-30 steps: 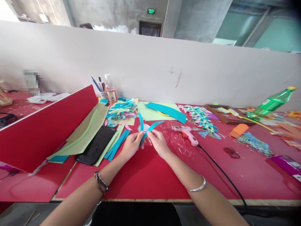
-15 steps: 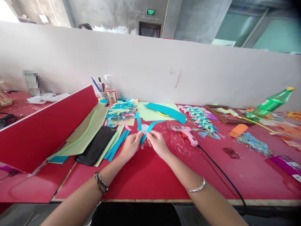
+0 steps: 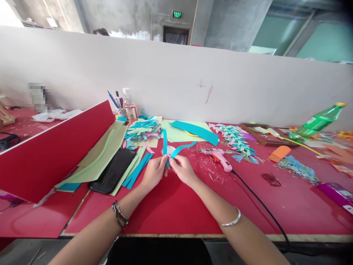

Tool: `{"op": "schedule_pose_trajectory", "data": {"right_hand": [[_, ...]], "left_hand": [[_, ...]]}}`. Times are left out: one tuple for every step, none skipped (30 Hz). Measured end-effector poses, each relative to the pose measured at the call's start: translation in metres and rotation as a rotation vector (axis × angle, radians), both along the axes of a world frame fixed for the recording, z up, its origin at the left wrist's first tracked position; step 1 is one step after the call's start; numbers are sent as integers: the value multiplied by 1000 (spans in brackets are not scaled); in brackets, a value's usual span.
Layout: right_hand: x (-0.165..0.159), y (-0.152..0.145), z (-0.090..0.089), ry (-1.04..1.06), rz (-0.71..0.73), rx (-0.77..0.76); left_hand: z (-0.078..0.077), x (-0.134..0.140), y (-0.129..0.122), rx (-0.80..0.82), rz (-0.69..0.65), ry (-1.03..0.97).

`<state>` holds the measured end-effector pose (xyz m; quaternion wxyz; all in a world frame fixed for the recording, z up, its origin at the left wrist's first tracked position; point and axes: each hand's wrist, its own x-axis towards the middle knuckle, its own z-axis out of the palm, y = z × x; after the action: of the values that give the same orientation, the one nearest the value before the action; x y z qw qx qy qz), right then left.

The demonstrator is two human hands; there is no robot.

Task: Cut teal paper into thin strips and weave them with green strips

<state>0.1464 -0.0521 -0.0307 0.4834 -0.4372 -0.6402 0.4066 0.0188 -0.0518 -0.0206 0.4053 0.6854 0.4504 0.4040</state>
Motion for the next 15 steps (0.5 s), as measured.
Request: {"op": "schedule_pose_trajectory", "data": {"right_hand": [[0,0,0,23,3,-10],[0,1,0,47,3,-22],[0,1,1,67,1,-33],[0,1,1,83,-3,-42],[0,1,2,95,-9,-48],[0,1,3,99,-13,-48],[0,0,4,93,-15,-35],[0,0,6,77,-15,-11],[0,-1,7,48,-16,25],[0,-2,8,7,-19,67],[0,-3,8,-39,-25,107],[0,-4,8,-82,-36,139],[0,-4,8,-116,-47,156],[0,-5,8,-139,-56,162],[0,-5,8,-152,-62,165]], "left_hand": [[0,0,0,-8,-13,-10],[1,0,1,-21,-35,-20],[1,-1,1,-34,-62,-27],[2,0,1,-44,-88,-31],[3,0,1,-50,-108,-33],[3,0,1,-50,-117,-34],[4,1,1,-50,-118,-36],[4,1,1,-50,-115,-39],[4,1,1,-50,-109,-43],[4,1,1,-51,-104,-48],[4,1,1,-53,-103,-54],[4,1,1,-57,-106,-58],[4,1,1,-62,-110,-59],[3,1,1,-63,-112,-54],[3,1,1,-53,-111,-37]]}}
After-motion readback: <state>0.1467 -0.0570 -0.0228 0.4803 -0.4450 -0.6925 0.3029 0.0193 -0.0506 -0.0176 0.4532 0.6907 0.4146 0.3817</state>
